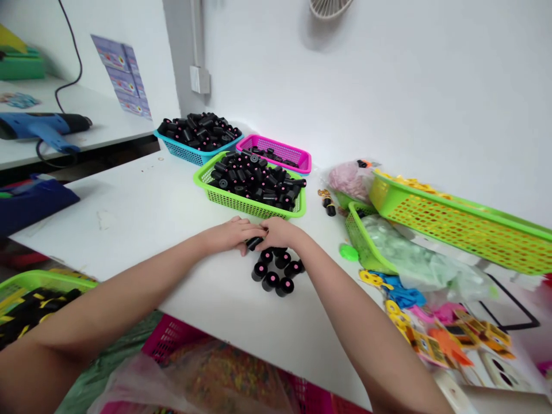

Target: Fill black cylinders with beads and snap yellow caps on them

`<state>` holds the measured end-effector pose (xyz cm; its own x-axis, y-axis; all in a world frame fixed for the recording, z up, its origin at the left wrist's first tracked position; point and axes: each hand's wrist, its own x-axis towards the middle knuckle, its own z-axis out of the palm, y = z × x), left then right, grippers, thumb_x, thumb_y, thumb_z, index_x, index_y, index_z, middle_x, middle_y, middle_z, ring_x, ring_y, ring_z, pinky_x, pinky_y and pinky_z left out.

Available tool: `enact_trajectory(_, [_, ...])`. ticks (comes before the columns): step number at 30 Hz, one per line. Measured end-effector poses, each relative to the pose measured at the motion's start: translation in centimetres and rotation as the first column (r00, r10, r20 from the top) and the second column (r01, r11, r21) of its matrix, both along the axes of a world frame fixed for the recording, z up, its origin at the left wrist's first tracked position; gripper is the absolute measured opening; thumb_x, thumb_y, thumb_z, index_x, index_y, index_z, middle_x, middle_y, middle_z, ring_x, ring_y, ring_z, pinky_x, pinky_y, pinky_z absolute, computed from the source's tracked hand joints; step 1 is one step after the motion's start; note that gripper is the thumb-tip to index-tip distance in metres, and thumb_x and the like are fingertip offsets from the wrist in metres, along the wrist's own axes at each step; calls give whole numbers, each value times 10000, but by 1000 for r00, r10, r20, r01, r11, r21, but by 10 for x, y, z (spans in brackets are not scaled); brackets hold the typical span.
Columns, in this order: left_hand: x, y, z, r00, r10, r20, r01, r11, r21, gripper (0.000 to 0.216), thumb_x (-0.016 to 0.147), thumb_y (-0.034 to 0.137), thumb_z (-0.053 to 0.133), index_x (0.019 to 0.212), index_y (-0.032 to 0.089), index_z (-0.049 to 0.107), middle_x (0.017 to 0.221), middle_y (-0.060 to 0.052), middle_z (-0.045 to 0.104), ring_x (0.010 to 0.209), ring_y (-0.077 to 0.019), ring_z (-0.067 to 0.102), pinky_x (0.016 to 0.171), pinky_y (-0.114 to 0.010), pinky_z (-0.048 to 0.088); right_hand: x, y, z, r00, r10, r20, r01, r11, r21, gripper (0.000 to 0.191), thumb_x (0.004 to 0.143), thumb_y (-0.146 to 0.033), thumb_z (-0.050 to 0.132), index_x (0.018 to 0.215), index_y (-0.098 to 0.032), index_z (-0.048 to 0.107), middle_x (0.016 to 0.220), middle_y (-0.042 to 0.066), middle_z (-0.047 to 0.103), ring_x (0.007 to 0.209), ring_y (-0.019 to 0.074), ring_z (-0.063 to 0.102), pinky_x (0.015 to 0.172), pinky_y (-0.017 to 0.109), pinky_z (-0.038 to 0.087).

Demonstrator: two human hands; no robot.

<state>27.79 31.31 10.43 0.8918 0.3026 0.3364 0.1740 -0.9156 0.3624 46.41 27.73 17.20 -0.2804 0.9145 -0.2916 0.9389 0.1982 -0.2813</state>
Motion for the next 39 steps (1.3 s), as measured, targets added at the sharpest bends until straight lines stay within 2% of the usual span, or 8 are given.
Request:
enact_trajectory(5, [-7, 12, -8, 978, 77, 195, -53, 990, -127, 531, 851, 373, 639, 1300, 231, 394, 1379, -148, 375, 1286, -300, 384, 1041, -461, 359, 0, 3, 3, 998, -54, -15, 54, 999, 1, 426, 622, -258, 768, 1023, -190, 641, 880, 5, 681, 745, 167, 632, 628, 252, 468])
enact_trajectory(10, [-6, 19, -22, 956, 146, 254, -102, 978, -180, 509, 760, 112, 559, 1202, 224, 333, 1286, -133, 307, 1281, -283, 319, 1081, -525, 320, 0, 7, 8, 999, -37, 3, 37, 996, -86, 495, 590, -342, 824, 1037, -199, 664, 994, 44, 702, 837, 196, 668, 663, 259, 506])
enact_trajectory(14, [-5, 20, -22, 965, 148, 218, -101, 972, -214, 530, 673, 35, 530, 1160, 219, 431, 1213, -104, 362, 1122, -254, 432, 981, -475, 423, -6, 1, 14, 999, 40, 19, -36, 986, -165, 429, 657, -440, 786, 1013, -220, 691, 1052, 55, 714, 847, 216, 676, 709, 297, 511])
enact_trajectory(18, [-5, 19, -15, 971, 140, 191, -96, 970, -224, 273, 737, 64, 543, 959, 211, 602, 1035, -68, 486, 1009, -238, 488, 958, -452, 419, -10, -8, 14, 992, 121, -19, -123, 975, -183, 290, 827, -459, 622, 977, -226, 708, 1045, 46, 723, 899, 213, 657, 790, 316, 491])
enact_trajectory(23, [-5, 19, -6, 978, 98, 185, -51, 968, -244, 92, 824, 189, 624, 915, 201, 632, 974, -52, 602, 944, -207, 567, 885, -373, 447, -4, -20, 13, 979, 191, -75, -202, 960, -193, 241, 857, -368, 585, 1027, -240, 700, 1027, 18, 724, 902, 196, 661, 807, 305, 495])
enact_trajectory(31, [-6, 15, -5, 984, 32, 172, 18, 958, -285, 118, 829, 279, 668, 925, 210, 663, 976, -45, 649, 926, -193, 607, 858, -338, 464, 3, -69, -1, 983, 143, -119, -134, 988, 81, 395, 996, -415, 332, 1224, -249, 609, 1270, 49, 632, 1194, 233, 541, 1046, 419, 364])
enact_trajectory(35, [-2, 17, -11, 982, 28, 185, 35, 944, -328, 169, 823, 312, 677, 954, 206, 667, 995, -48, 641, 907, -174, 616, 826, -301, 476, 2, -95, -19, 989, 120, -90, -94, 961, 259, 365, 948, -431, 464, 1262, -279, 573, 1272, 43, 630, 1193, 252, 530, 1044, 459, 338])
enact_trajectory(39, [0, 22, -12, 981, 73, 180, 2, 924, -384, 191, 816, 343, 674, 951, 208, 663, 966, -38, 647, 863, -164, 607, 793, -293, 470, 3, -107, -28, 988, 114, -103, -79, 952, 296, 356, 952, -434, 468, 1253, -280, 582, 1236, 46, 652, 1158, 252, 549, 1006, 449, 365])
